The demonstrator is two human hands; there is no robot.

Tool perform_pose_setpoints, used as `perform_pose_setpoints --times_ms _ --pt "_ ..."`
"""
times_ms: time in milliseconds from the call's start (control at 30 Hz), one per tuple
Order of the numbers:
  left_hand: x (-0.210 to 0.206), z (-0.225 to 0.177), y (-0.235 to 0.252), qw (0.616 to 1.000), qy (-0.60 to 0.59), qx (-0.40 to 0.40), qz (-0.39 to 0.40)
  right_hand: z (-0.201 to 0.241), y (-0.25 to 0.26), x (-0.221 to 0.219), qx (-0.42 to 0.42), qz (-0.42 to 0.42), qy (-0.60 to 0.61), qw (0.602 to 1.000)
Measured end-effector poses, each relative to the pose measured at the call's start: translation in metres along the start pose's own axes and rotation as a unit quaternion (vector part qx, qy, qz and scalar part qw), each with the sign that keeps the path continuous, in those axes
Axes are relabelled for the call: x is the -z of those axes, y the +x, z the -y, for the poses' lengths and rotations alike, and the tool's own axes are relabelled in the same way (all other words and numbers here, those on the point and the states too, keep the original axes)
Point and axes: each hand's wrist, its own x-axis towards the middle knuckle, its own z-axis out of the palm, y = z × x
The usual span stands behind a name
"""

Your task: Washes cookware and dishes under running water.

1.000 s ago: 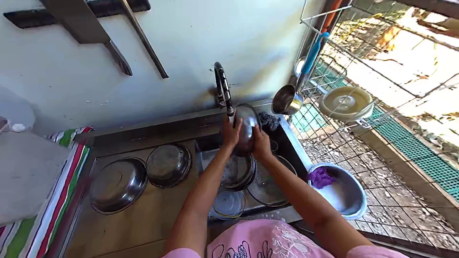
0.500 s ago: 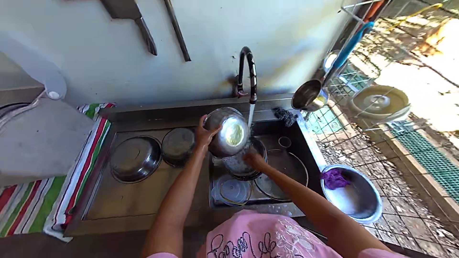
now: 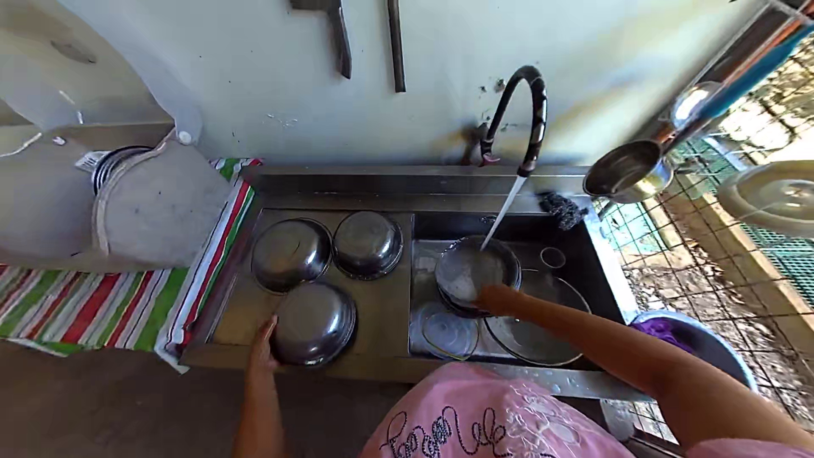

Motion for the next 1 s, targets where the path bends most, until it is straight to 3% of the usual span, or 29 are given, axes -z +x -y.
perform_pose_setpoints --times_ms 67,133,267,400,500,600,667,733,800,900,1000 --pt "0.011 0.026 0.01 1.0 0.008 -0.007 -0.026 0.009 -0.006 0.004 0.0 0.013 -0.032 0.999" --pt "0.01 0.031 0.017 0.994 0.074 -0.033 -0.072 0.016 -0.014 0.01 0.006 -0.029 -0.023 0.999" --pt "0.003 0.019 0.031 0.934 0.313 -0.123 -0.122 0.0 -0.027 0.041 0.063 -0.179 -0.024 0.982" --pt "-0.029 -0.024 0.028 0.905 0.345 -0.199 -0.151 -0.02 -0.038 0.103 0.035 -0.256 0.042 0.965" --pt "-0.094 -0.066 0.006 0.9 0.324 -0.288 -0.045 -0.056 -0.028 0.137 -0.001 -0.34 0.142 0.93" --pt "-0.179 -0.101 -0.04 0.89 0.265 -0.346 0.133 -0.07 -0.05 0.161 0.003 -0.38 0.236 0.894" --pt "-0.237 -0.115 -0.089 0.864 0.211 -0.363 0.277 -0.075 -0.064 0.157 0.003 -0.431 0.324 0.842" --pt "-0.292 -0.119 -0.136 0.804 0.161 -0.414 0.395 -0.078 -0.074 0.143 -0.016 -0.472 0.434 0.768" --pt "-0.34 -0.122 -0.178 0.74 0.149 -0.467 0.461 -0.074 -0.086 0.127 -0.035 -0.478 0.516 0.71" --pt "-0.406 -0.132 -0.207 0.689 0.217 -0.519 0.458 -0.072 -0.091 0.1 -0.031 -0.489 0.594 0.637" --pt "-0.464 -0.142 -0.192 0.661 0.271 -0.579 0.392 -0.064 -0.095 0.082 -0.053 -0.531 0.635 0.559"
